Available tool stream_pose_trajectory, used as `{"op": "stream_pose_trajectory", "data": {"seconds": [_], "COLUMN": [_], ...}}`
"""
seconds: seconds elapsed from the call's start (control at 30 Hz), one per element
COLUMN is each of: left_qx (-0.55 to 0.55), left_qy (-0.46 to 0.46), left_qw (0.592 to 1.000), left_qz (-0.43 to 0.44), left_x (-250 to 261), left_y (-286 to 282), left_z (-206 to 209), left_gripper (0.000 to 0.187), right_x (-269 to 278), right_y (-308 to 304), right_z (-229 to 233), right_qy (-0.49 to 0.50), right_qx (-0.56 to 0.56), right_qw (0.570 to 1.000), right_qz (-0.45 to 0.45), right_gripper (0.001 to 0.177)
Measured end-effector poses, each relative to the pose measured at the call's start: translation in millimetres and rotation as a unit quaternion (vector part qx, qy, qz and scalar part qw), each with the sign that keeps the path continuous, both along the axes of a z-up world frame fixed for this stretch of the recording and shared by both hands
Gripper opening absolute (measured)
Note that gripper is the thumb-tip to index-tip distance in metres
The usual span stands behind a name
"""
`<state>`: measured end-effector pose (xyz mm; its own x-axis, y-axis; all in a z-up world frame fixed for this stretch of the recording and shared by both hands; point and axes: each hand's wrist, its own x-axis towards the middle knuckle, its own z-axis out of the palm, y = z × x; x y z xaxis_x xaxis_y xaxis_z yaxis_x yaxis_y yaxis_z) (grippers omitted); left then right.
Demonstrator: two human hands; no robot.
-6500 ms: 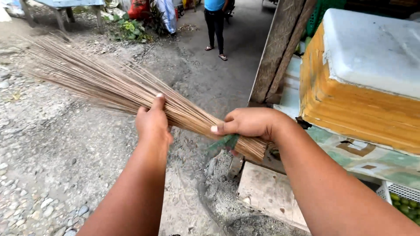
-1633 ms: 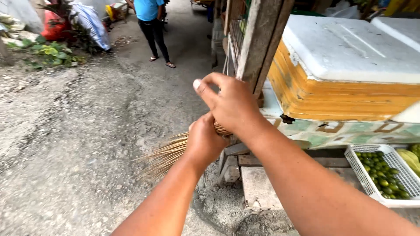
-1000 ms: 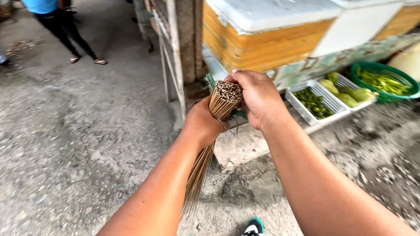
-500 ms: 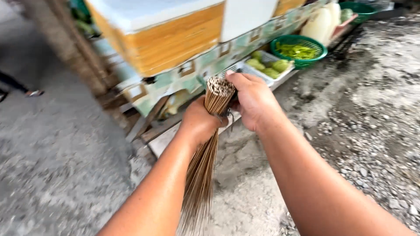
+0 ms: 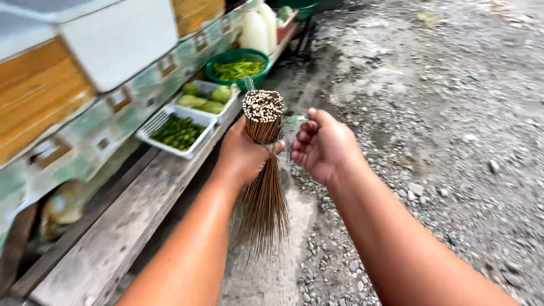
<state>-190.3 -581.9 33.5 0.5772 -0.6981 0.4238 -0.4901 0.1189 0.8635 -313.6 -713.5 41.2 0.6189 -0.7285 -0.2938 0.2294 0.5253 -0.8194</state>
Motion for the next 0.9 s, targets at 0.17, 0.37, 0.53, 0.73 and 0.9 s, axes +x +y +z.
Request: {"op": "stream_pose_trajectory", "data": {"seconds": [0.17,0.37,0.53,0.73,0.9], "left_qx": [-0.007,-0.057,-0.028,0.023,0.019], "left_qy": [-0.01,0.019,-0.099,-0.228,-0.221], "left_qw": [0.999,0.982,0.968,0.939,0.925], "left_qz": [-0.048,-0.177,-0.23,-0.258,-0.309], "left_x": [-22.0,-12.5,10.8,27.0,7.8], "left_y": [-71.3,-180.2,-268.3,-349.8,-419.1], "left_z": [6.6,-10.4,1.0,50.0,54.6], "left_gripper": [0.054,0.068,0.075,0.065,0.063], "right_x": [-33.2,-24.0,5.0,20.9,5.1], "right_y": [-29.8,-86.3,-166.7,-259.8,-315.4], "right_z": [-14.5,10.6,5.7,24.3,43.7], "right_qy": [-0.002,-0.029,-0.084,-0.231,-0.285], "right_qx": [0.157,0.287,0.294,0.343,0.338], "right_qw": [0.981,0.956,0.952,0.906,0.89], "right_qz": [0.111,0.054,0.011,-0.089,-0.113], "right_gripper": [0.054,0.083,0.05,0.039,0.04]}}
